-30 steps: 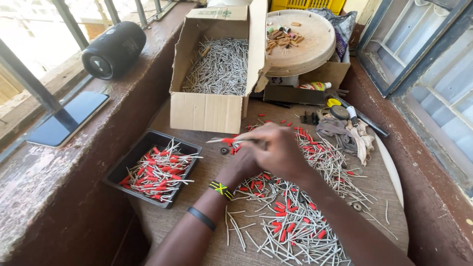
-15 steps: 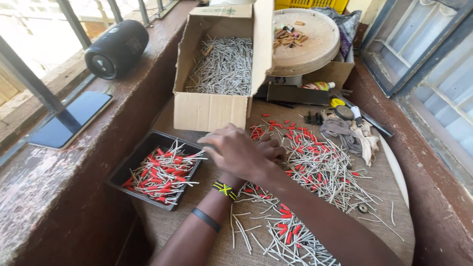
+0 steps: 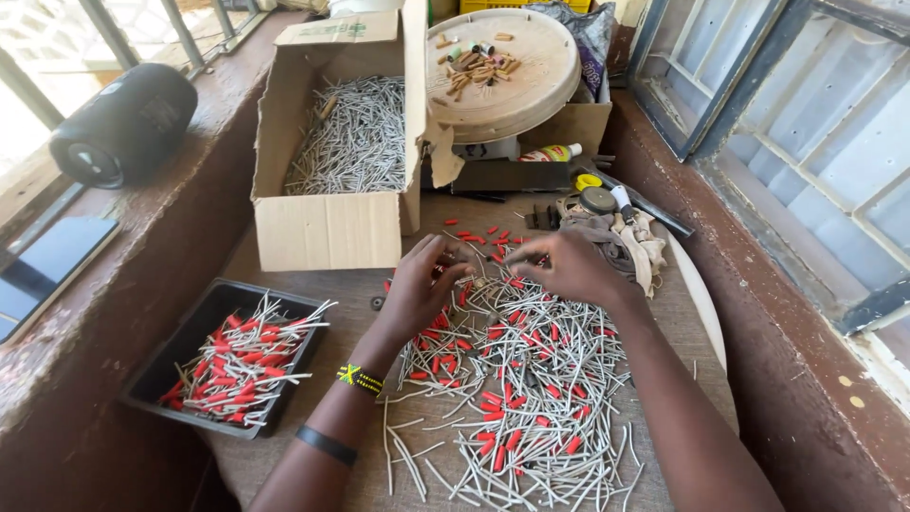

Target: Manually assembling rivets by sliding red plastic sleeves onto metal nails.

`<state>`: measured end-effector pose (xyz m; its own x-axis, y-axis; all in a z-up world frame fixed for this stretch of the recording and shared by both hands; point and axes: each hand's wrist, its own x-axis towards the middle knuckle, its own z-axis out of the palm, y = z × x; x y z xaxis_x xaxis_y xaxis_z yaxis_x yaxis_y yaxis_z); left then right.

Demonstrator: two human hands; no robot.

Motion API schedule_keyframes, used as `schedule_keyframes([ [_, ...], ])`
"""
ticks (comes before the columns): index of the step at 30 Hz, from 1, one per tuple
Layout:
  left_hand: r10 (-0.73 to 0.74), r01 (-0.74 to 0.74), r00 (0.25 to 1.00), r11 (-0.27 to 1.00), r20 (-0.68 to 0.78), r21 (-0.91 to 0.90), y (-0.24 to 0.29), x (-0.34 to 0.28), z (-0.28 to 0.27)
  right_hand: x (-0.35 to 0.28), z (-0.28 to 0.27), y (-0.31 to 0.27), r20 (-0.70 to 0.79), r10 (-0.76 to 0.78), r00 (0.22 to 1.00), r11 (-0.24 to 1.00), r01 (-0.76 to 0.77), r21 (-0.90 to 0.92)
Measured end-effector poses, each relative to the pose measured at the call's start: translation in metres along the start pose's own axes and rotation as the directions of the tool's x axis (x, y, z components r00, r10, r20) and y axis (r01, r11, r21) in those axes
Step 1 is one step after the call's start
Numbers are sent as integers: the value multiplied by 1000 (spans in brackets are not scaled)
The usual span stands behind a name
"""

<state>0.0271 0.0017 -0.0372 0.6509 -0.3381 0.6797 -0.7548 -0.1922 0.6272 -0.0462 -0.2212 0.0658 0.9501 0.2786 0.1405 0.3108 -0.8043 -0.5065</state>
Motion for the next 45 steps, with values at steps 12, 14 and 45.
schedule_keyframes([
  [12,12,-15,999,998,52,55,15,-1,0,19,34,48,161,-210,964,941,244,-234],
  [14,14,-16,999,999,47,37,19,-1,1,18,31,47,111,-193,975,933,217,-287],
  [45,-498,203,862,504,-91,-840,20,5,11,-2,36,-3,-490,-160,857,951,267,156],
])
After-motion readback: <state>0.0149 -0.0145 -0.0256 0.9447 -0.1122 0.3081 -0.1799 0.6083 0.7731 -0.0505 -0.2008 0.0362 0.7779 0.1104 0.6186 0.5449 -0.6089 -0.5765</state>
